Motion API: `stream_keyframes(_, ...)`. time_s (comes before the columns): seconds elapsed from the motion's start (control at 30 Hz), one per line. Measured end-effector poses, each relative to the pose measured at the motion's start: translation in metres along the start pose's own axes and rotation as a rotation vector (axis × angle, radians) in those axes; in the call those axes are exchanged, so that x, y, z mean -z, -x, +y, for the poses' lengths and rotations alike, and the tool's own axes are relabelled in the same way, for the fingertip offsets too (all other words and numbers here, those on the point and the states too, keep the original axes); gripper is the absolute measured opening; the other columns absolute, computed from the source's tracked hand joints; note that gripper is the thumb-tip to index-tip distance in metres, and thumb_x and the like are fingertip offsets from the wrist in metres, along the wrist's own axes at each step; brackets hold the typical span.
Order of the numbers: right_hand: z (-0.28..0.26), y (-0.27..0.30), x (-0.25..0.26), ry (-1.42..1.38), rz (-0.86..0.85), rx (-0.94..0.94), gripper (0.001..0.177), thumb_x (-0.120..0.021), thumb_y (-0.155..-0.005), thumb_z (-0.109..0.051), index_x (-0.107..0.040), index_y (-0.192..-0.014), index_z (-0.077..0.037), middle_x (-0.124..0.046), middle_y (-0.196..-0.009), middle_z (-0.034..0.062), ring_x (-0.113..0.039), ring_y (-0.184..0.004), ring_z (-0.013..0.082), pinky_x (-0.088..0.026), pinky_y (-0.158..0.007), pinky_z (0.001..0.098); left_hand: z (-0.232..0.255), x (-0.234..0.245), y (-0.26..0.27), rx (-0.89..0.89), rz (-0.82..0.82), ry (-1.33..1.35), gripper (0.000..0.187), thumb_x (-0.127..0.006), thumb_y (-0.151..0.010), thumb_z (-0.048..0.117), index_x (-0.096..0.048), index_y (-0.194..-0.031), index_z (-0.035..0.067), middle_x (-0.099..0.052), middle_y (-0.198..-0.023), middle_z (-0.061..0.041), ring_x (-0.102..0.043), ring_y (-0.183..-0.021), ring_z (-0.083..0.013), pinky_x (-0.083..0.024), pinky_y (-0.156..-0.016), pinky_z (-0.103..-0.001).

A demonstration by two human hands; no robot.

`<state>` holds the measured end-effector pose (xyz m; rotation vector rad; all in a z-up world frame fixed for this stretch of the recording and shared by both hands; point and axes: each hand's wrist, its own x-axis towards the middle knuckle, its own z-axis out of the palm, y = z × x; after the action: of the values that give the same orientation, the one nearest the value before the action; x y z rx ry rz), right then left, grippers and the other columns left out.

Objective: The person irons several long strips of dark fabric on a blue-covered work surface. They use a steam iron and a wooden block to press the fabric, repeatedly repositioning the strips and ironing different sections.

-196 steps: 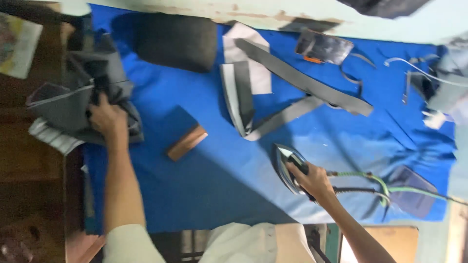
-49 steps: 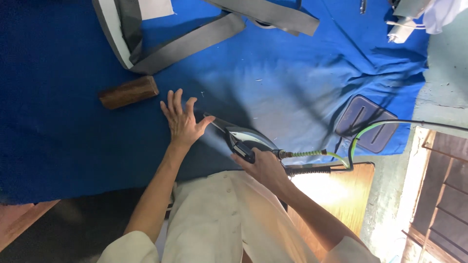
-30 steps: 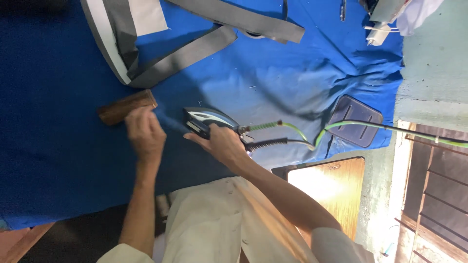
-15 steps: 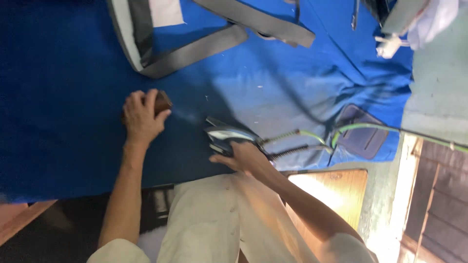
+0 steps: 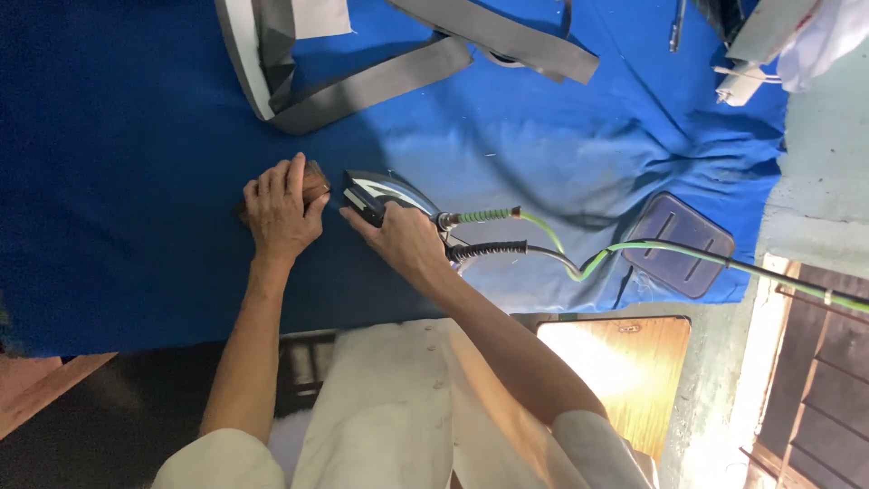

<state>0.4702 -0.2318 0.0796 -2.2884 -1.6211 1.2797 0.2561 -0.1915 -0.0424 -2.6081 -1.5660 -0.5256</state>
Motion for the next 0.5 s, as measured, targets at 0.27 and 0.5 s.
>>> stream_keyframes(0.27, 0.055, 0.044, 0.017, -0.170, -0.168, 0.052, 0.071, -0.058, -0.086, -0.076, -0.065, -0.075, -0.006, -0.068, -0.063, 0.0175, -0.074, -0.069, 0.0369, -0.057, -0.058, 0.0441, 0.007, 0.010, 0.005, 0.033, -0.102, 0.132, 0.075, -0.080, -0.087, 0.044, -0.056, -0.150, 0.011, -0.062, -0.121, -0.013, -0.062, -0.112, -0.0331, -0.046, -0.093, -0.053)
stream_keyframes(0.5, 0.078, 0.072, 0.047, 0.043, -0.345, -0.021, 0.071, -0.061, -0.085, -0.071, -0.064, -0.081, -0.001, -0.069, -0.069, 0.0248, -0.075, -0.074, 0.0413, -0.058, -0.062, 0.0432, 0.014, 0.000, 0.014, 0.026, -0.090, 0.085, 0.073, -0.076, -0.089, 0.052, -0.055, -0.150, 0.017, -0.054, -0.131, -0.010, -0.056, -0.119, -0.0298, -0.046, -0.096, -0.049)
